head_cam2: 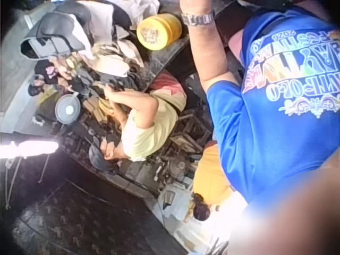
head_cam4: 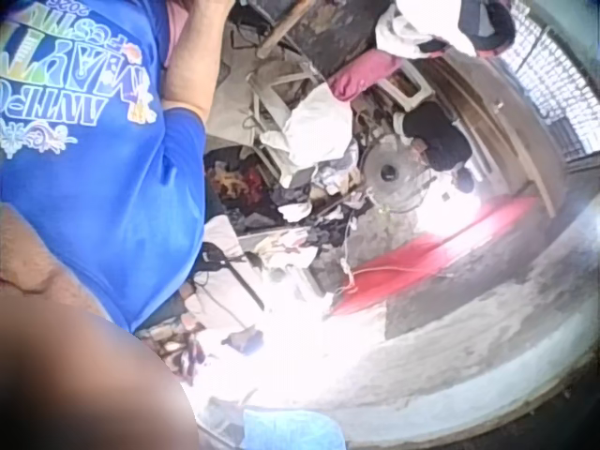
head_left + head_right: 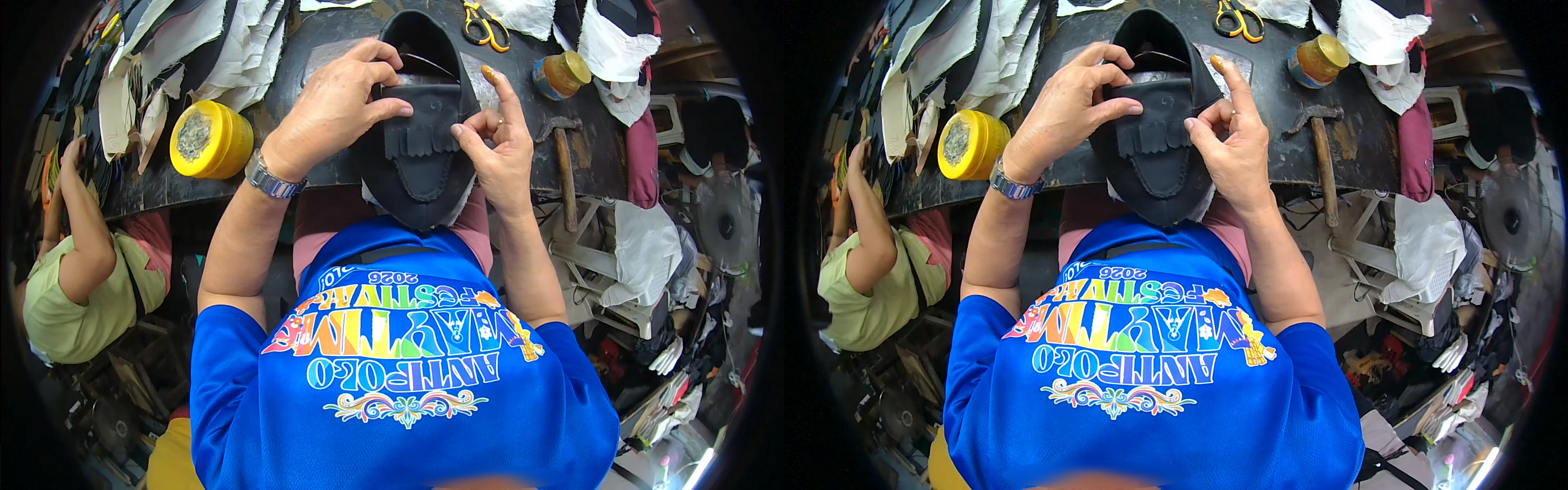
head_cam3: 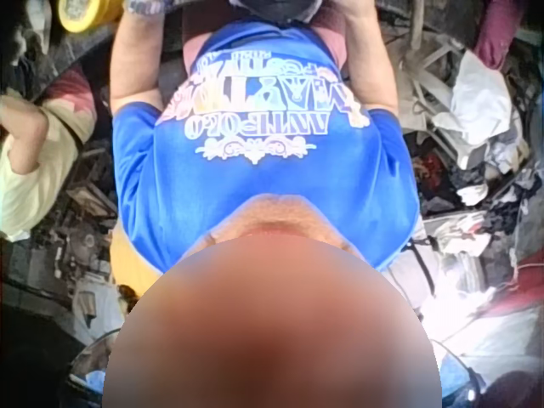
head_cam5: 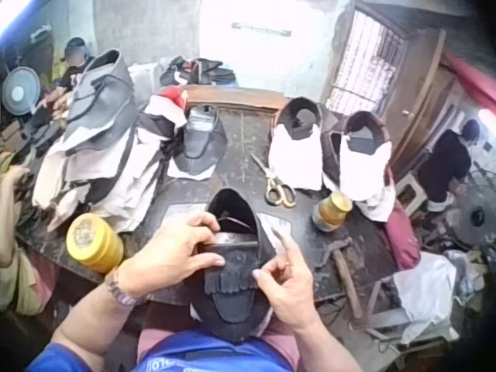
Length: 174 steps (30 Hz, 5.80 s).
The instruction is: The person inserts a white cloth into a black slip-on shoe, then applies a substance from a small jar to the shoe's upper and edges. They repeatedly press and smooth the treated areas with their fingers, flip the shoe to inspect the interior, and continue applying the substance to different sections.
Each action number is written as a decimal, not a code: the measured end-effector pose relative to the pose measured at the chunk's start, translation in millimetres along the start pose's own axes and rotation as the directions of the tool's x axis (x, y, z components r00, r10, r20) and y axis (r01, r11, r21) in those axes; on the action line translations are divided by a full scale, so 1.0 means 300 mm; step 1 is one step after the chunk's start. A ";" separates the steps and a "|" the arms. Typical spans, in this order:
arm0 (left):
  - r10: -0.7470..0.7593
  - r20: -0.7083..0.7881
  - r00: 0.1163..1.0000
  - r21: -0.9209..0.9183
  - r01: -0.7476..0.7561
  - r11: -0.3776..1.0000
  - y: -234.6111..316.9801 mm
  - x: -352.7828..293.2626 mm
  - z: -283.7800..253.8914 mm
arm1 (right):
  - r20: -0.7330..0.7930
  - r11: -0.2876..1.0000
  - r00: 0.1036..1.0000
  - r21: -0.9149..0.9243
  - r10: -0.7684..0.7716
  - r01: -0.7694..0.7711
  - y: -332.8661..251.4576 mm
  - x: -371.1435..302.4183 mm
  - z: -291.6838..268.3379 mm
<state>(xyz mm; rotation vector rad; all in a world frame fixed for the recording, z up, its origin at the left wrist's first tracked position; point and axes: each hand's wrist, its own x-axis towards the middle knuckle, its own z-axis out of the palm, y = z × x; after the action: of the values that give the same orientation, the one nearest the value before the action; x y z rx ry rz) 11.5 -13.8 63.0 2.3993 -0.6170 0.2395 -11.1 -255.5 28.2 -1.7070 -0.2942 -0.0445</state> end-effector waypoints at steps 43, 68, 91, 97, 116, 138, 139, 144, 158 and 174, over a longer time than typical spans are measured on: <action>-0.143 -0.199 0.969 -0.290 0.081 0.953 0.087 -0.137 0.074 | 0.168 0.994 0.984 0.104 -0.060 0.043 -0.021 0.042 -0.012; -0.287 0.056 0.956 -0.550 0.269 0.791 0.082 -0.194 0.030 | 0.201 0.881 0.931 -0.310 -0.306 0.357 -0.051 0.000 -0.001; -0.144 0.318 0.937 -0.711 0.336 0.618 -0.019 -0.157 0.010 | 0.310 0.870 0.843 -0.087 -0.439 0.485 -0.003 -0.074 0.108; -0.170 0.290 0.942 -0.726 0.332 0.603 -0.011 -0.183 0.033 | 0.378 0.937 0.872 -0.026 -0.312 0.347 -0.012 -0.080 0.083; -0.290 0.049 0.956 -0.861 0.188 0.473 0.016 -0.224 0.084 | 0.108 0.924 0.944 -0.197 -0.313 0.329 -0.065 -0.052 0.166; -0.182 -0.118 0.976 -0.591 0.078 0.803 0.044 -0.206 0.090 | 0.131 0.950 0.964 -0.178 -0.233 0.254 -0.080 -0.031 0.162; -0.162 -0.143 0.976 -0.541 0.060 0.839 0.044 -0.204 0.089 | 0.145 0.950 0.961 -0.174 -0.237 0.261 -0.078 -0.040 0.153; -0.095 -0.105 0.990 -0.385 0.048 0.922 0.029 -0.186 0.078 | 0.310 0.740 0.856 -0.433 -0.414 0.515 -0.049 -0.089 0.138; -0.144 -0.069 0.987 -0.489 0.092 0.867 0.023 -0.177 0.089 | 0.186 0.694 0.869 -0.536 -0.458 0.480 -0.038 -0.086 0.183; -0.265 -0.054 0.963 -0.458 0.212 0.863 0.075 -0.204 0.115 | 0.049 0.979 0.980 -0.052 -0.194 0.197 -0.029 -0.094 0.126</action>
<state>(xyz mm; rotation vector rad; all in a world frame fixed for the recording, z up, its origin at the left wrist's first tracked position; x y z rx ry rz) -52.4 -28.2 28.9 1.9685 -0.2748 0.1109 -45.5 -222.3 24.9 -1.7319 -0.4968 -0.1624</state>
